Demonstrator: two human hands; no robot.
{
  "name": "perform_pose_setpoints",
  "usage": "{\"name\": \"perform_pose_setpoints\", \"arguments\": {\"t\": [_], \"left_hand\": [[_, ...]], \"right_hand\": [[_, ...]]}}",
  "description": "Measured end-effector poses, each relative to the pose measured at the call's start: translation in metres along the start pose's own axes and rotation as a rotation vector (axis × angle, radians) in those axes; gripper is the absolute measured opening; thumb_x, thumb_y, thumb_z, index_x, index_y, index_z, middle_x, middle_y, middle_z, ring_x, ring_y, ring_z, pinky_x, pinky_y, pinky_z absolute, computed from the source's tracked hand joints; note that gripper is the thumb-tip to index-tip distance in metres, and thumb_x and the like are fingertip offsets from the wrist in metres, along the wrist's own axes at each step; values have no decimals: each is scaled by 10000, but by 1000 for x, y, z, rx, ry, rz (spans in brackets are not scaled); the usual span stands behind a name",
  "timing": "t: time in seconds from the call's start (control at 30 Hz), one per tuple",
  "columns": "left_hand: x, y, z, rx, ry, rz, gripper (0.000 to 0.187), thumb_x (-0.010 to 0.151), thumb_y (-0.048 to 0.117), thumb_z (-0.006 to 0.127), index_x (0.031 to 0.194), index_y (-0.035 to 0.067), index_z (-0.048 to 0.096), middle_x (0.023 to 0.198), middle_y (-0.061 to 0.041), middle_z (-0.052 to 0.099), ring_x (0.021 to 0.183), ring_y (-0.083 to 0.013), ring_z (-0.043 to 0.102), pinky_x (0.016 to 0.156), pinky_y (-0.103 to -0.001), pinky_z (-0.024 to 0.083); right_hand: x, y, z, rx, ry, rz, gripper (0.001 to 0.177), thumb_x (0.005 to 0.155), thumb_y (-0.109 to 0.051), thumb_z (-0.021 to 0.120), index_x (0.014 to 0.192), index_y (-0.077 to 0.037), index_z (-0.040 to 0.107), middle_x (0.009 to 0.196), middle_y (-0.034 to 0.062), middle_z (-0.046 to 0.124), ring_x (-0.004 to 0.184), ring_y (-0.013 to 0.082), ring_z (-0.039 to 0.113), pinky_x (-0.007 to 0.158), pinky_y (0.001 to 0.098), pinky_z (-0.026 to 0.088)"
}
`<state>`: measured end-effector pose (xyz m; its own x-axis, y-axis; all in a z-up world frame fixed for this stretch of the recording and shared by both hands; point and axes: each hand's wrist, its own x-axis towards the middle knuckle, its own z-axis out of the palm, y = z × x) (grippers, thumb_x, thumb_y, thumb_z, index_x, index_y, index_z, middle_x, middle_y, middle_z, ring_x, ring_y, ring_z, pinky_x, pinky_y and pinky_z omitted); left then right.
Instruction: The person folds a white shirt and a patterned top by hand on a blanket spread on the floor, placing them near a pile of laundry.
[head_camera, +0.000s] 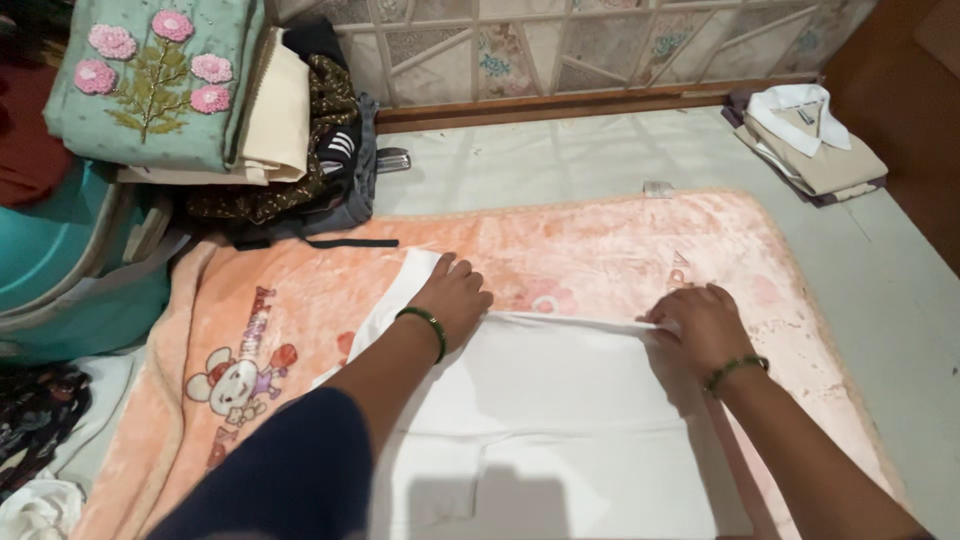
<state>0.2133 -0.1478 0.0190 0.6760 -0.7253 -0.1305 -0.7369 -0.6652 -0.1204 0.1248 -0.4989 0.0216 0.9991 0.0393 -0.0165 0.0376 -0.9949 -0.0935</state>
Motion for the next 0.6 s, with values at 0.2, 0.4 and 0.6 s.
{"name": "perform_pose_setpoints", "arguments": {"t": [0.2,0.4,0.6], "left_hand": [[-87,40,-24,-103,245,155,95,857,148,584,882,108,668,927,-95,624,1085,-286,570,1185,-596,244],[-148,98,-31,-180,190,274,85,814,83,593,871,71,654,913,-107,606,1057,-306,566,1170,-611,238],[-162,110,-28,-220,204,259,101,807,69,607,894,64,657,926,-108,594,1061,-294,557,1145,-593,254]], "right_hand": [[-120,-8,-12,78,198,-105,207,766,-136,796,943,-218,725,888,-33,728,1021,159,688,1230,499,308],[-179,-26,-10,157,158,-144,234,719,-130,787,940,-183,730,923,-1,730,1072,241,656,1169,523,324],[-189,-19,-18,204,197,-94,323,654,-82,789,959,-173,737,948,8,725,1089,231,650,1173,519,325]]}}
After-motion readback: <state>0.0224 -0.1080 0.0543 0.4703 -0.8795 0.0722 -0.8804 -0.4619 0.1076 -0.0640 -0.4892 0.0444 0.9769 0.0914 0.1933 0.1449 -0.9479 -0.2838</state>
